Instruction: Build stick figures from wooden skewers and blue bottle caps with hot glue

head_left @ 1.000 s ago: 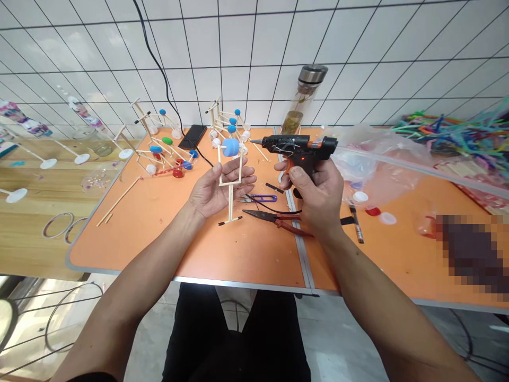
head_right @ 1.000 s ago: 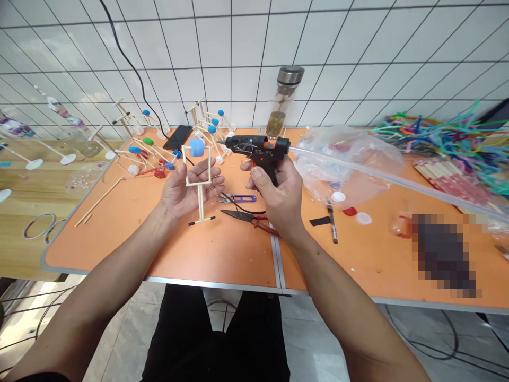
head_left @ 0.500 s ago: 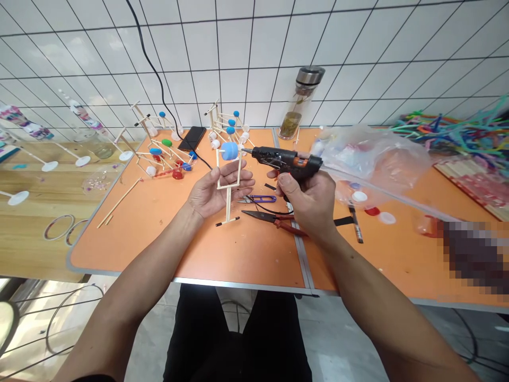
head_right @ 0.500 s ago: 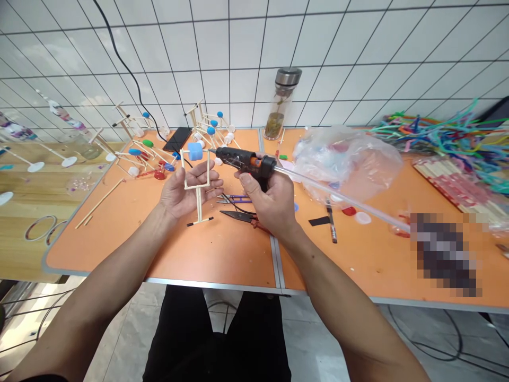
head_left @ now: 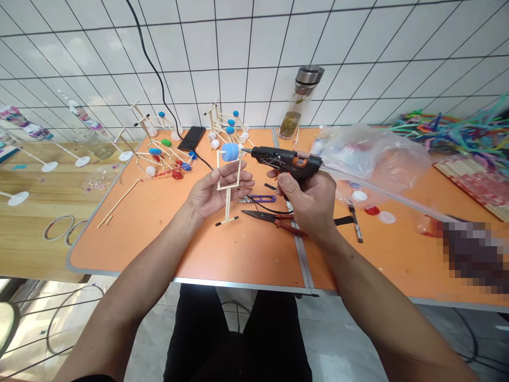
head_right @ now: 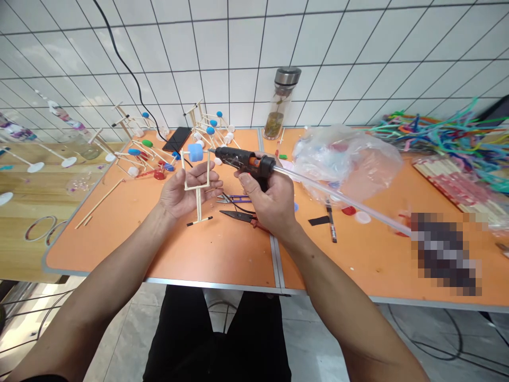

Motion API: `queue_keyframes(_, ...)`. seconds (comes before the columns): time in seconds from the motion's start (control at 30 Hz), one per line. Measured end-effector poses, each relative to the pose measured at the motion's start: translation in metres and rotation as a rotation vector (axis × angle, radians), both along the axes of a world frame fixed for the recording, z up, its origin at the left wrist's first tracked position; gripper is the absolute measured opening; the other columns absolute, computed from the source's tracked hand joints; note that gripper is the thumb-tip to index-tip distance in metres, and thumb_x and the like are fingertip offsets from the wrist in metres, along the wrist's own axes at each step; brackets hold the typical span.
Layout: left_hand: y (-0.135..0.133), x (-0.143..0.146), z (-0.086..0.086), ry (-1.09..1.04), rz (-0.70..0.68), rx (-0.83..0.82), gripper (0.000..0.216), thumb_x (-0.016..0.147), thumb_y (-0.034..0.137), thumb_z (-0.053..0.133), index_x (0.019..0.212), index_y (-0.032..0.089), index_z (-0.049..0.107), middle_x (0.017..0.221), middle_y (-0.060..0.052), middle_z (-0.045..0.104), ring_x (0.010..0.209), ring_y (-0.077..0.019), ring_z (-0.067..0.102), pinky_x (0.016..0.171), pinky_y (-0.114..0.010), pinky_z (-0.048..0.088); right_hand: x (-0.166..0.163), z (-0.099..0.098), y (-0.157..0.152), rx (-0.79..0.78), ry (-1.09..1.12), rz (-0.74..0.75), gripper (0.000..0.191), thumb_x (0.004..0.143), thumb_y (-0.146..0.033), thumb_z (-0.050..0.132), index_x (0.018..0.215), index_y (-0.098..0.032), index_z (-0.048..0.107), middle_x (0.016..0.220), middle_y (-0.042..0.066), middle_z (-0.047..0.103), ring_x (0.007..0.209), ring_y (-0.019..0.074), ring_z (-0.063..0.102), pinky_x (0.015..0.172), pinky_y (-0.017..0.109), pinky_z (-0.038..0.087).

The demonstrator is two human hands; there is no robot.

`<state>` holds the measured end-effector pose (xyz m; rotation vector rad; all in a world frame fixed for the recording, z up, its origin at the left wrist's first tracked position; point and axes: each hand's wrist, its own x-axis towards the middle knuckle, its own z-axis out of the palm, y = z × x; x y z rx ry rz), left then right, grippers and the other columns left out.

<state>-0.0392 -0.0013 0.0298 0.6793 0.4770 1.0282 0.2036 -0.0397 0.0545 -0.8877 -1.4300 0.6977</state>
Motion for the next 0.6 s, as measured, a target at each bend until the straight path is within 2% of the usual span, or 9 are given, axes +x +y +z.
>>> queue_keyframes(0.3, -0.0012, -0.0001, 0.0001, 0.003, 0.0, 0.026, 0.06, 0.09, 0.058, 0.091, 0.134, 0.018, 0.083, 0.118, -0.018, 0.09, 0.137, -0.0413, 0.081, 0.121, -0.055, 0.062, -0.0001, 0.0011, -0.0012, -0.007, 0.065, -0.01, 0.048, 0.097, -0.066, 0.085, 0.117, -0.025, 0.071, 0.1, 0.007, 0.087, 0.072, 0.0192, 0.076, 0.063, 0.034, 0.065)
queue_keyframes(0.47, 0.0001, -0.0016, -0.0023, -0.025, 0.002, 0.015, 0.064, 0.091, 0.062, 0.089, 0.136, 0.018, 0.082, 0.114, -0.016, 0.09, 0.129, -0.0398, 0.084, 0.117, -0.053, 0.064, -0.0007, 0.0011, -0.002, 0.007, 0.068, 0.004, 0.049, 0.096, -0.065, 0.087, 0.12, -0.025, 0.07, 0.098, 0.007, 0.088, 0.069, 0.0195, 0.076, 0.064, 0.036, 0.066)
queue_keyframes(0.6, 0.001, -0.0021, -0.0034, -0.039, 0.013, -0.02, 0.069, 0.095, 0.066, 0.084, 0.145, 0.019, 0.079, 0.115, -0.016, 0.09, 0.13, -0.0395, 0.084, 0.117, -0.054, 0.064, -0.0012, 0.0003, -0.0023, 0.018, 0.04, 0.01, 0.052, 0.095, -0.067, 0.088, 0.12, -0.025, 0.072, 0.096, 0.007, 0.086, 0.07, 0.0218, 0.078, 0.069, 0.04, 0.068)
